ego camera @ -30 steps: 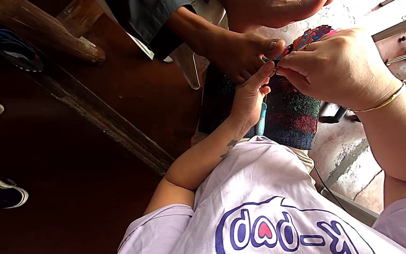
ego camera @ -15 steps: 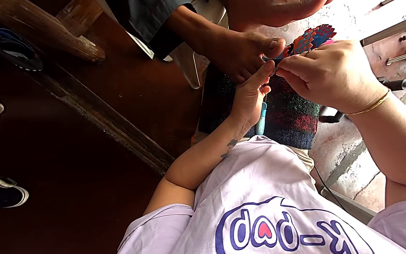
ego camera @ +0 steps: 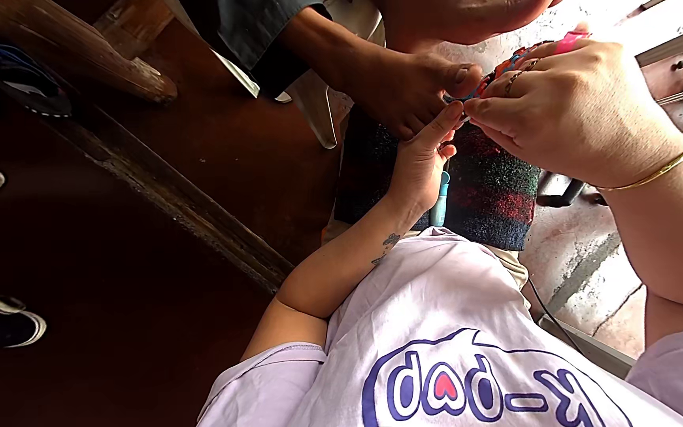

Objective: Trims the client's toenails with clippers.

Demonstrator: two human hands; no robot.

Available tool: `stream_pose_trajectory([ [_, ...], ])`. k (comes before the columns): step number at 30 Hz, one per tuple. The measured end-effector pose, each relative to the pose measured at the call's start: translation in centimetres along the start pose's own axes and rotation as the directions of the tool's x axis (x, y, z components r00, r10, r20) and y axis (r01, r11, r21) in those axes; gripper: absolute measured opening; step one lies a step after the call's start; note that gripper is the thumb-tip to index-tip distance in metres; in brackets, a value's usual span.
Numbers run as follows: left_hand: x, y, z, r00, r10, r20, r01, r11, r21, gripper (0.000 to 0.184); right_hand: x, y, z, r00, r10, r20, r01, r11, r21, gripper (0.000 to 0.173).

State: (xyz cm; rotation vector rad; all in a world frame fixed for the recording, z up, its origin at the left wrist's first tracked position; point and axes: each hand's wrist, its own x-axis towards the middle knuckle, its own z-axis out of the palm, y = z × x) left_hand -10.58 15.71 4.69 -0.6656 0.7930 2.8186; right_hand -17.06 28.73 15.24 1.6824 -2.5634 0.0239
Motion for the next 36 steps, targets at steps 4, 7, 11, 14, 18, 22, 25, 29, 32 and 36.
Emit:
stream_pose_trajectory([
  [4, 0.0, 0.1, 0.0, 1.0, -0.017, -0.006, 0.017, 1.0, -0.019, 0.005, -0.2, -0.3, 0.3, 0.997, 0.077, -0.018, -0.077, 0.997, 0.021, 0.027],
  [7, 0.1, 0.0, -0.1, 1.0, -0.017, 0.003, 0.017, 1.0, -0.016, 0.006, -0.7, -0.6, 0.9, 0.988, 0.14, -0.06, -0.138, 0.989, 0.045, 0.029],
  [11, 0.0, 0.1, 0.1, 1.0, -0.019, -0.017, 0.019, 1.0, -0.006, 0.006, -1.1, -1.1, 1.6, 0.975, 0.18, -0.129, -0.175, 0.983, 0.048, 0.027],
  [14, 0.0, 0.0, 0.1, 1.0, -0.018, -0.02, 0.018, 1.0, -0.005, 0.002, -1.2, -1.3, 2.3, 0.974, 0.167, -0.153, -0.168, 0.986, 0.009, 0.026],
  [18, 0.0, 0.1, 0.1, 0.999, -0.031, -0.027, 0.03, 0.999, -0.011, 0.001, -1.3, -0.9, 1.9, 0.978, 0.167, -0.126, -0.159, 0.985, 0.07, 0.025],
  [22, -0.2, 0.3, 0.2, 1.0, -0.027, -0.01, 0.027, 1.0, -0.006, 0.007, -1.7, -0.2, 1.0, 0.962, 0.266, -0.069, -0.24, 0.936, 0.259, 0.025],
  [25, -0.2, 0.3, 0.2, 1.0, -0.028, -0.015, 0.028, 1.0, -0.001, 0.007, -1.8, -0.2, 0.9, 0.959, 0.276, -0.069, -0.247, 0.928, 0.279, 0.025],
  [29, -0.2, 0.3, 0.3, 0.999, -0.028, -0.032, 0.028, 1.0, 0.006, 0.005, -1.6, -0.4, 1.0, 0.969, 0.244, -0.048, -0.228, 0.948, 0.221, 0.027],
  [32, -0.3, 0.3, 0.3, 0.999, -0.029, -0.037, 0.029, 1.0, 0.01, 0.004, -1.3, -0.4, 0.7, 0.972, 0.232, -0.027, -0.222, 0.956, 0.192, 0.028],
  [36, -0.1, 0.1, 0.1, 1.0, -0.013, -0.014, 0.013, 1.0, -0.005, 0.005, -0.8, -0.5, 0.4, 0.986, 0.168, -0.018, -0.165, 0.981, 0.104, 0.027],
])
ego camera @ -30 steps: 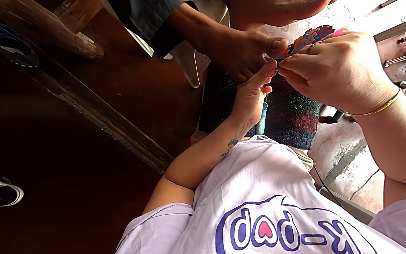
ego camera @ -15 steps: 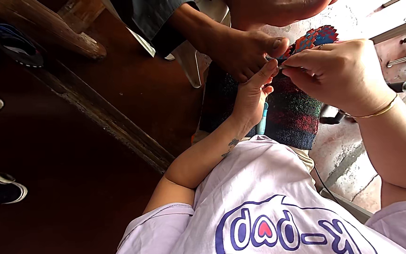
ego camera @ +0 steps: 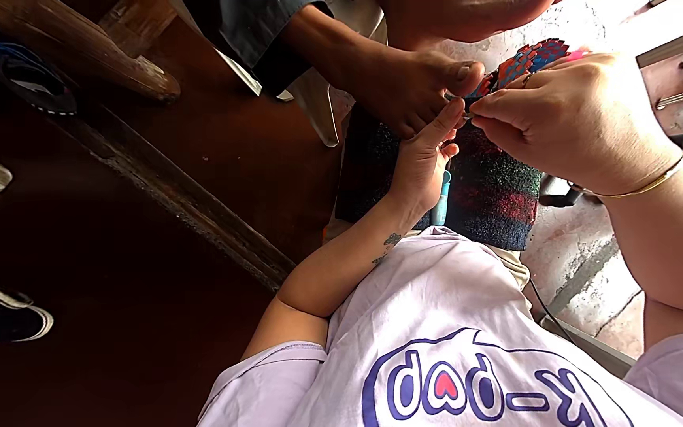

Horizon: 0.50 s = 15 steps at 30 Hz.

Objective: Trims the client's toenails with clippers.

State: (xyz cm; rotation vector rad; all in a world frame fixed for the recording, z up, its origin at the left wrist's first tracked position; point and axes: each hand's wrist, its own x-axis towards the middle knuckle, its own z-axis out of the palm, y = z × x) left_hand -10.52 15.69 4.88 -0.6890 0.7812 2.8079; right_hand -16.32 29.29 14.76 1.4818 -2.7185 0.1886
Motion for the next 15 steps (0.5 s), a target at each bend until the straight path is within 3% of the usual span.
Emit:
stream_pose_trajectory([
  [5, 0.0, 0.0, 0.0, 1.0, -0.008, 0.002, 0.008, 1.0, -0.01, 0.007, 0.6, -0.1, -0.2, 0.997, -0.073, 0.002, 0.073, 0.995, -0.065, 0.025],
  [15, 0.2, -0.1, 0.0, 1.0, -0.011, -0.003, 0.011, 1.0, -0.021, 0.003, -0.4, -0.3, 1.0, 0.997, 0.053, -0.059, -0.052, 0.999, 0.016, 0.028],
])
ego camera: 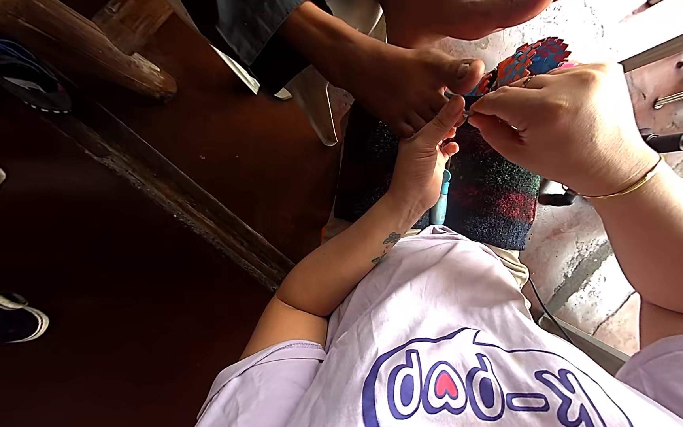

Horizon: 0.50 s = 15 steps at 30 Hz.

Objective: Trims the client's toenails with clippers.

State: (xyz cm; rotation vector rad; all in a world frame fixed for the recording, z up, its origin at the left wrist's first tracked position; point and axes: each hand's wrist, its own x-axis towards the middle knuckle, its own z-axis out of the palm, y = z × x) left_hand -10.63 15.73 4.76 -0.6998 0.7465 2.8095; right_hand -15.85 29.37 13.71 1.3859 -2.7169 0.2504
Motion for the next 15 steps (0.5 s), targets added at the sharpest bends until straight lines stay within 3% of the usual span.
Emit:
stream_pose_trajectory([
  [15, -0.15, 0.07, 0.05, 1.0, 0.002, -0.01, -0.002, 1.0, 0.022, 0.004, -0.68, -0.19, 0.37, 1.0, 0.004, 0.019, -0.004, 1.0, -0.008, 0.027],
])
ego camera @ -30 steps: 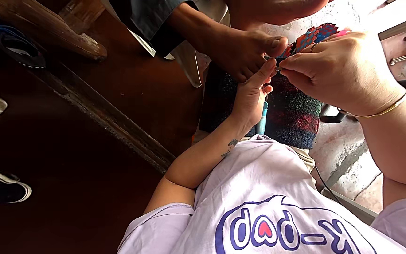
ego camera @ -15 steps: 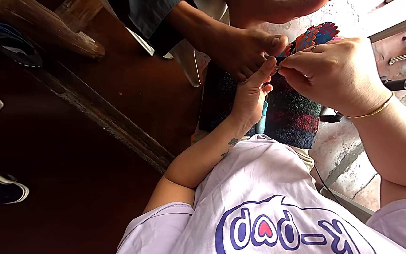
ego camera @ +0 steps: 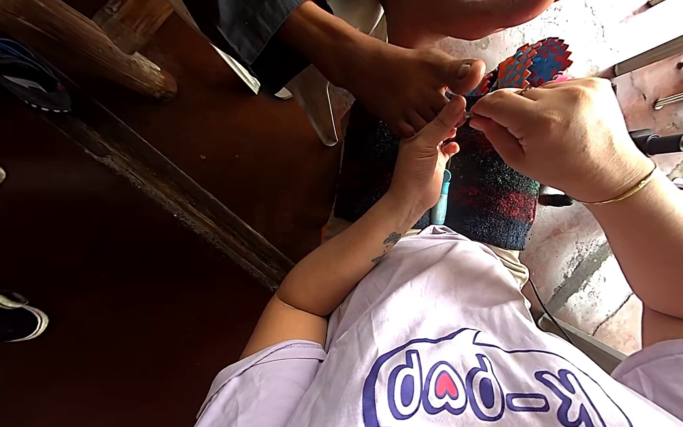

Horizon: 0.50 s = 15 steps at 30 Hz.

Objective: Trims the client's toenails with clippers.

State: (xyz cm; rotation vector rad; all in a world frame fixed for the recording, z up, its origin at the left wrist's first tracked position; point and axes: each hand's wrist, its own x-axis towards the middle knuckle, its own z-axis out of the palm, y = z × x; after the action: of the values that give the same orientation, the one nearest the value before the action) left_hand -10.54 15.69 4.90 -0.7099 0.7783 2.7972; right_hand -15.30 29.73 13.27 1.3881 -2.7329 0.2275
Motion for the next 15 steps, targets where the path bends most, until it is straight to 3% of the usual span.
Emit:
stream_pose_trajectory([
  [8, -0.09, -0.02, 0.02, 1.0, -0.01, -0.018, 0.01, 1.0, -0.02, 0.002, 0.01, -0.18, 0.26, 1.0, -0.025, 0.001, 0.025, 0.998, -0.059, 0.024],
  [15, 0.01, -0.05, -0.07, 1.0, 0.001, -0.004, -0.001, 1.0, -0.003, 0.005, 0.11, 0.78, -0.05, 0.998, -0.058, 0.017, 0.057, 0.998, 0.032, 0.026],
])
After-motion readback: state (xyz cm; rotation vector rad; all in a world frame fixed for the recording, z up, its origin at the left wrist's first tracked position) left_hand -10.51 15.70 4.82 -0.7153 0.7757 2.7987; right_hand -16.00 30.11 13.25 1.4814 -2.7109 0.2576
